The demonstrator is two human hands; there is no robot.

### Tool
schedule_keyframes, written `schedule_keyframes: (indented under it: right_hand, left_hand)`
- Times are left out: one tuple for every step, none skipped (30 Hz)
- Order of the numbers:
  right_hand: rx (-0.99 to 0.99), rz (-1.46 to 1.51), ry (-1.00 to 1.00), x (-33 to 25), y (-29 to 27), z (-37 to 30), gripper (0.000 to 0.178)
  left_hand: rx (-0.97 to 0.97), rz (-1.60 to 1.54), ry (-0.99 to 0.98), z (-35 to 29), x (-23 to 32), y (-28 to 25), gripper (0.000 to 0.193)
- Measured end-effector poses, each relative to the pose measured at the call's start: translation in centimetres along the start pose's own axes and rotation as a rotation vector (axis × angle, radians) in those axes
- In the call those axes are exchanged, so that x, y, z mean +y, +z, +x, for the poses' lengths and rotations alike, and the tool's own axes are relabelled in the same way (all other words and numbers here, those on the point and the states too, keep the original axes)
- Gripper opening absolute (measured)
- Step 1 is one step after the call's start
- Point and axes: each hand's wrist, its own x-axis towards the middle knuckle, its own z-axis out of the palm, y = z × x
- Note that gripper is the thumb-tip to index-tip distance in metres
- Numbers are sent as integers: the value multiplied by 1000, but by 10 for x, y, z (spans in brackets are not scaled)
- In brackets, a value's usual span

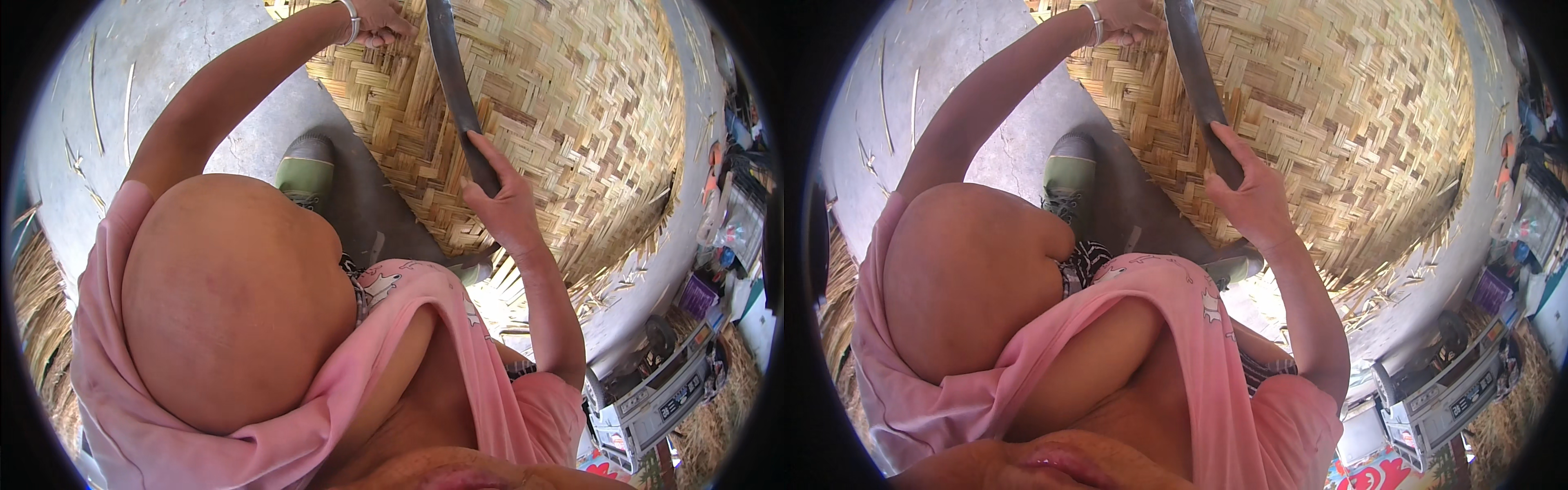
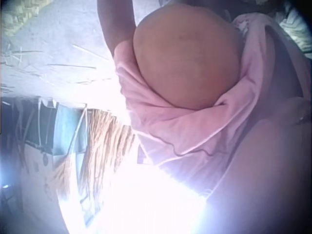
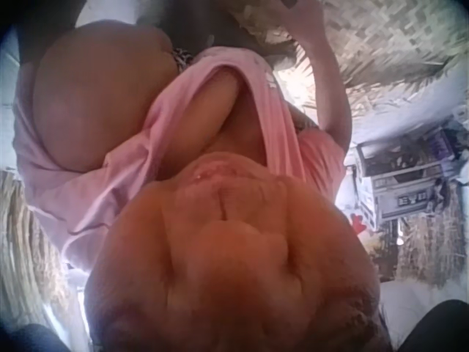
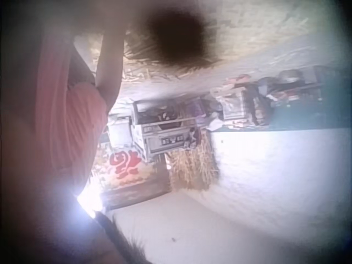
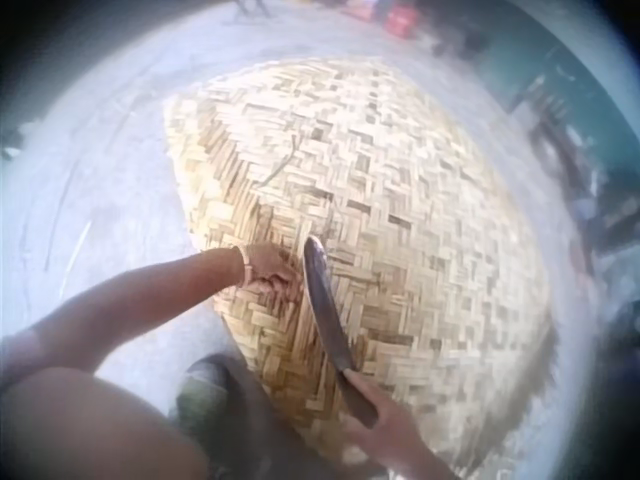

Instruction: The person is weaving a large round basket using thin bamboo strips. They use a curved metal tool to press and secure the strips into the existing weave pattern, occasionally picking up new strips from the floor.

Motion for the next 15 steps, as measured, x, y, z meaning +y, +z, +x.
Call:
schedule_keyframes:
  right_hand:
    - [-6,17,-3,1,1,1,62]
    - [-13,34,-6,2,3,3,62]
    - [-8,48,-50,4,6,4,62]
    - [-4,59,-97,5,10,6,62]
    - [6,73,-144,7,12,9,62]
    - [-18,74,-115,6,14,11,62]
    - [-43,73,-85,5,15,13,62]
    - [-67,72,-54,4,17,15,62]
    - [-105,114,15,0,17,18,61]
    - [-142,155,84,-5,18,23,60]
    - [-180,197,152,-9,19,28,60]
    - [-172,170,134,-8,20,35,59]
    - [-166,144,117,-5,23,43,58]
    - [-160,118,100,-4,24,50,58]
    - [-172,122,123,-6,23,57,57]
  left_hand:
    - [-16,-49,3,-2,-2,-1,10]
    - [14,-60,23,-1,-7,1,11]
    - [44,-72,44,1,-14,3,13]
    - [77,-83,68,1,-16,4,14]
    - [167,-23,84,-7,-10,10,16]
    - [257,38,101,-18,-7,19,18]
    - [347,95,118,-25,-4,25,20]
    - [383,108,113,-26,-5,25,17]
    - [409,133,112,-26,-10,23,18]
    - [437,157,112,-26,-16,21,19]
    - [465,182,111,-24,-21,21,21]
    - [506,98,125,-22,-26,23,20]
    - [489,66,130,-20,-29,22,21]
    - [471,33,136,-21,-31,18,21]
    - [454,1,141,-20,-33,15,21]
